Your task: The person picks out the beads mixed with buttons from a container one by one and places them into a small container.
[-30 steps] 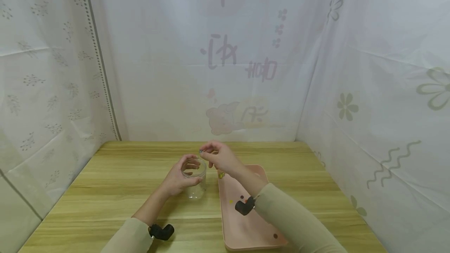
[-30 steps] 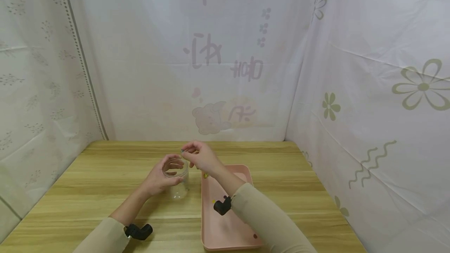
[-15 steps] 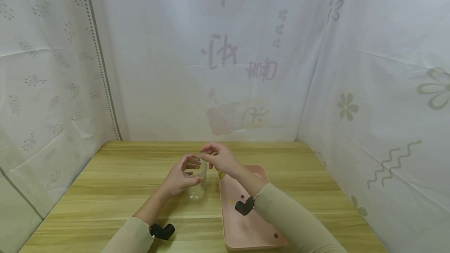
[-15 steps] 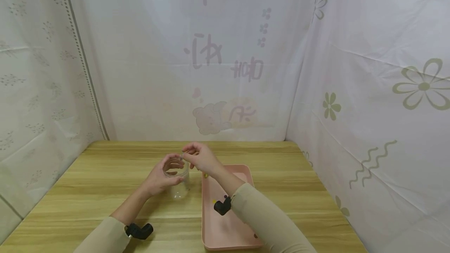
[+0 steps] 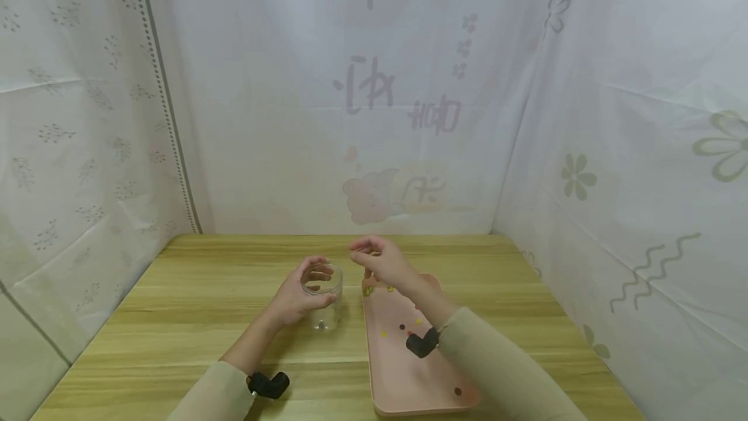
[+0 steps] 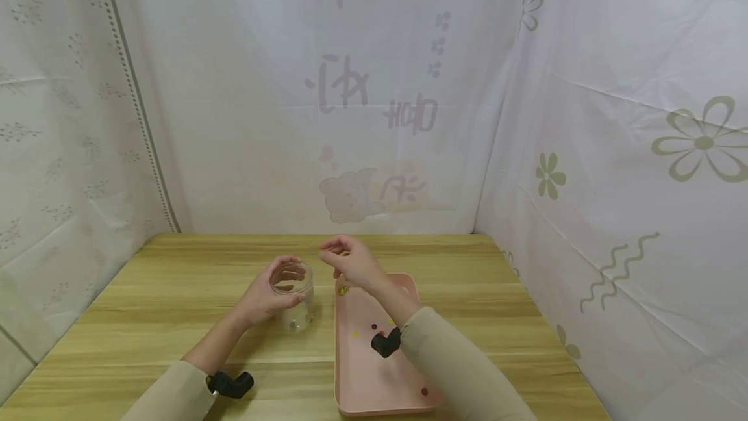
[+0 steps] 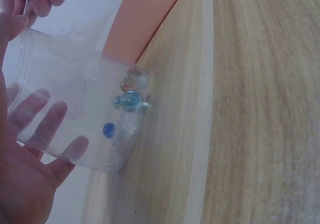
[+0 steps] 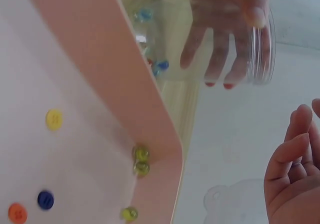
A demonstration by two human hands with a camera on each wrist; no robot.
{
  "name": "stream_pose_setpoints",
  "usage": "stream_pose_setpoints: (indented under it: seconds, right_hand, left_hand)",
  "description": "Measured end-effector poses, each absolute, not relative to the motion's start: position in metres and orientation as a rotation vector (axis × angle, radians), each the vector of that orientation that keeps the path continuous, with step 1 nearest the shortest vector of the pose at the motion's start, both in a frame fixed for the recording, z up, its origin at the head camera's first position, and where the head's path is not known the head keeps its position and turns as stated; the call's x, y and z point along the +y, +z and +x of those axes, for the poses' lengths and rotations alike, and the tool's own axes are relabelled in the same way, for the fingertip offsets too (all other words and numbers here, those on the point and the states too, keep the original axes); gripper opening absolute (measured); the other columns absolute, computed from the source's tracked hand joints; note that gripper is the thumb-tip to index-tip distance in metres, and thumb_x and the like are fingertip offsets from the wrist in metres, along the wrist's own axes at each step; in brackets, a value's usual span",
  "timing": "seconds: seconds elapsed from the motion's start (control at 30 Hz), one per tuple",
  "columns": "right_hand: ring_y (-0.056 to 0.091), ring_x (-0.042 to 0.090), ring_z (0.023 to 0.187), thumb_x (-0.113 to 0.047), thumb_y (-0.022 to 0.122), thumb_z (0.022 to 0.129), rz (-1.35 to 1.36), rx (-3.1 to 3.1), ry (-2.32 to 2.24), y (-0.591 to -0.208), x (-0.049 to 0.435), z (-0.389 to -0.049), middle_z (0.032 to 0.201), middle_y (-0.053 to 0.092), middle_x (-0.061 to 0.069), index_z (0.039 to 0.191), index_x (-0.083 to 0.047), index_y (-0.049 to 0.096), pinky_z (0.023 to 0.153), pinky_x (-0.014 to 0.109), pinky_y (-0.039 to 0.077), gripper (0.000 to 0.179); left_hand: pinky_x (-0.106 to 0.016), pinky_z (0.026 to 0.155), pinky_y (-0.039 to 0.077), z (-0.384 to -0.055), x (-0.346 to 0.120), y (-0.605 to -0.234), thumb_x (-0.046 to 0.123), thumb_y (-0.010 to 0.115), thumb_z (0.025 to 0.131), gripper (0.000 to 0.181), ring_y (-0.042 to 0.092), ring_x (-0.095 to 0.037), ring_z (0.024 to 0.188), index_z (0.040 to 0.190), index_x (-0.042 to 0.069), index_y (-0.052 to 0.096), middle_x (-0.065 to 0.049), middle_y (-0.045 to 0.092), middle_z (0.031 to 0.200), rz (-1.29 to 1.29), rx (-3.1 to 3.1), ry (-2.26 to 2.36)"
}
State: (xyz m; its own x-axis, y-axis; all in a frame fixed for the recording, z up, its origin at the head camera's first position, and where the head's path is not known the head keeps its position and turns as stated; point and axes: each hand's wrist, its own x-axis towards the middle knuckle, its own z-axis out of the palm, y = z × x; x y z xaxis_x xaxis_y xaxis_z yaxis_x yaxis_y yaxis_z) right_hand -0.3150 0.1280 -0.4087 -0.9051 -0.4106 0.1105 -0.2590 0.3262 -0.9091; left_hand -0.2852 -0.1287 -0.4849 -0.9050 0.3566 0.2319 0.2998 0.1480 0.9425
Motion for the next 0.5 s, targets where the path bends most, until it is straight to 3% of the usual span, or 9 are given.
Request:
stream_pose_setpoints:
  seconds: [0.2,0.5]
  right_hand:
    - [0.065,0.019,0.072,-0.032,0.072,0.108,-0.604,2.474,-1.619,-0.41,0.142,-0.314,0.113,0.073,0.007,0.133,-0.017,0.072,0.06,0.03,0.051,0.029]
    - [0.064,0.016,0.068,-0.026,0.073,0.107,-0.538,2.474,-1.645,-0.418,0.15,-0.313,0.105,0.074,0.005,0.131,-0.014,0.072,0.055,0.026,0.044,0.027]
  left_hand:
    - [-0.056,0.111,0.058,-0.283,-0.128,-0.483,0.01,0.086,0.094,0.073,0.057,-0.05,0.141,0.155,0.008,0.045,-0.033,0.054,0.152,0.669,2.333,1.919]
    - [-0.067,0.116,0.05,-0.284,-0.127,-0.484,0.011,0.086,0.094,0.073,0.058,-0.049,0.14,0.154,0.006,0.045,-0.031,0.057,0.15,0.685,2.334,1.927]
